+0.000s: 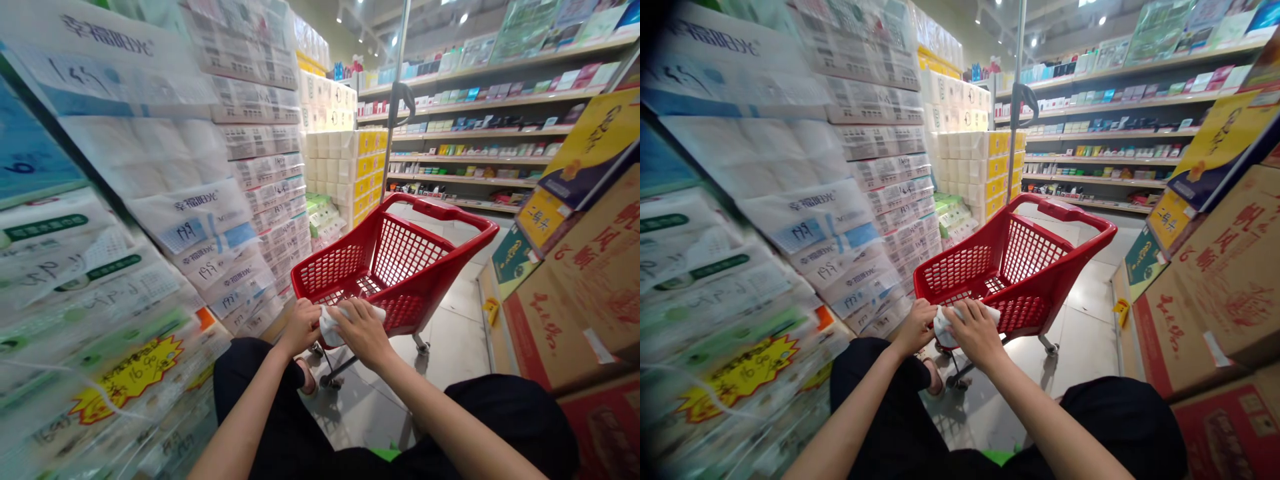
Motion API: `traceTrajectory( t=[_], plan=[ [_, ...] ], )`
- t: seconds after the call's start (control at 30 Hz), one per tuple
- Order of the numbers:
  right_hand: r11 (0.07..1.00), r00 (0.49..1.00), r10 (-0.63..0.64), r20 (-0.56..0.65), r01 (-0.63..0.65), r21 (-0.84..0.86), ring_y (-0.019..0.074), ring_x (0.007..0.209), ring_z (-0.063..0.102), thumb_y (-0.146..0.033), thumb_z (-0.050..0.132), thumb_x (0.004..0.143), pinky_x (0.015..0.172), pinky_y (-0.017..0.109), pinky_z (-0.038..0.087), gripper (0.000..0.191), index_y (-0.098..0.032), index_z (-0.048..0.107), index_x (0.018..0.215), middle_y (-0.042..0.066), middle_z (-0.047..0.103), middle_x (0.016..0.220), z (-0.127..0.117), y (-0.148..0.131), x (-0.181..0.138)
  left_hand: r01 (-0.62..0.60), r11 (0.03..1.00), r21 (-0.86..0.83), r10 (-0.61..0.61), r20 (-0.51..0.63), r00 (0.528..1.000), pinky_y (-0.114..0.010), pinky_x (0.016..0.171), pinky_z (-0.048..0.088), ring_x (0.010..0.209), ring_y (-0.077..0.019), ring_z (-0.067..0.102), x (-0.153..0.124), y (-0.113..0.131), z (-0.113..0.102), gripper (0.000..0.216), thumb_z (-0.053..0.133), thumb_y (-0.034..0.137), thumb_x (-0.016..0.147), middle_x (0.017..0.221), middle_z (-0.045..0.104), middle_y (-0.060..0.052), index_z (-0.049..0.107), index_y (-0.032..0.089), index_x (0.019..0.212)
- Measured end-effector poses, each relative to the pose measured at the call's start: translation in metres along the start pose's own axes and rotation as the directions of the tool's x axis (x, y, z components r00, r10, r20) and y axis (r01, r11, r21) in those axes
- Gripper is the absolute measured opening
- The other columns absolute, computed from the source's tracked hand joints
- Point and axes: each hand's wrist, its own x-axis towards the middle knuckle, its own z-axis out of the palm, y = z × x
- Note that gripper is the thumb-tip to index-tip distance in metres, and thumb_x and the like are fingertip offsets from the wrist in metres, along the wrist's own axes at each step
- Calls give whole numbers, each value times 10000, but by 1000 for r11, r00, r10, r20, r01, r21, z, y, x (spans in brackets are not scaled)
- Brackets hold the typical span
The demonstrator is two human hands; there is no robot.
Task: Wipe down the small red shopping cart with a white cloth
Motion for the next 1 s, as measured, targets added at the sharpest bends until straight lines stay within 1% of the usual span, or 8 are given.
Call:
traceTrajectory(
  t=[0.2, 0.3, 0.47, 0.6, 0.67, 0.73, 0.93, 1.0],
  plan=[
    [992, 995, -103, 14, 104, -75, 208, 989, 500, -298, 515, 956, 940, 369, 352, 183, -230, 613, 1095, 60, 631, 1008, -2, 49, 2, -16, 1000, -22, 16, 9, 1000, -344, 825, 335, 728, -157, 464, -1, 2, -5, 355, 488, 388, 972, 687, 557, 0, 527, 186, 682],
    [986, 996, -81, 24, 84, -141, 212, 1007, 497, -300, 512, 957, 946, 368, 344, 182, -227, 615, 1088, 60, 632, 1039, -10, 87, -7, -24, 999, -40, 25, 12, 1000, -339, 826, 336, 710, -149, 458, 0, 2, -8, 392, 475, 423, 979, 682, 558, 1, 509, 183, 670],
    [968, 998, -24, 55, 37, -247, 223, 1053, 486, -296, 502, 960, 1001, 384, 325, 195, -229, 612, 1107, 57, 629, 1081, -41, 148, -24, -23, 999, -35, 24, 16, 1000, -341, 834, 336, 711, -152, 457, 0, 0, -8, 408, 458, 446, 982, 687, 561, -4, 512, 186, 672],
    [956, 999, -8, 43, 20, -294, 233, 1084, 475, -275, 488, 960, 1032, 398, 314, 210, -226, 605, 1128, 64, 623, 1103, -58, 172, -30, 0, 1000, -25, 0, 10, 1000, -347, 840, 333, 735, -158, 464, -1, 1, -5, 408, 450, 444, 985, 709, 574, -10, 518, 186, 676],
    [953, 999, 33, 12, -27, -303, 247, 1091, 470, -285, 489, 958, 1041, 419, 307, 194, -214, 612, 1089, 76, 621, 1077, -56, 166, -29, 8, 1000, -25, -8, 9, 1000, -351, 850, 331, 741, -158, 466, -1, 3, -4, 406, 451, 440, 985, 712, 576, -8, 518, 186, 676],
    [955, 998, 59, -1, -57, -290, 260, 1085, 469, -316, 495, 956, 1030, 435, 310, 186, -205, 617, 1043, 86, 619, 1044, -47, 147, -25, 9, 1000, -23, -9, 11, 1000, -354, 852, 329, 735, -157, 462, 0, 4, -3, 403, 457, 439, 982, 708, 574, -5, 517, 186, 674],
    [994, 999, -36, 7, 36, -101, 234, 1009, 494, -394, 512, 951, 957, 401, 348, 260, -214, 602, 1117, 78, 628, 1015, -3, 46, -3, 20, 1000, 4, -20, 9, 1000, -355, 841, 327, 730, -157, 458, 0, 9, -2, 373, 484, 412, 971, 694, 558, 0, 526, 185, 678],
    [997, 998, -56, 0, 56, -56, 227, 985, 503, -400, 523, 946, 937, 396, 358, 268, -221, 599, 1131, 73, 633, 1002, 5, 24, 2, 19, 1000, 14, -20, 15, 1000, -355, 839, 325, 740, -159, 464, -1, 10, -3, 330, 501, 371, 961, 706, 566, 0, 539, 187, 691]
  ],
)
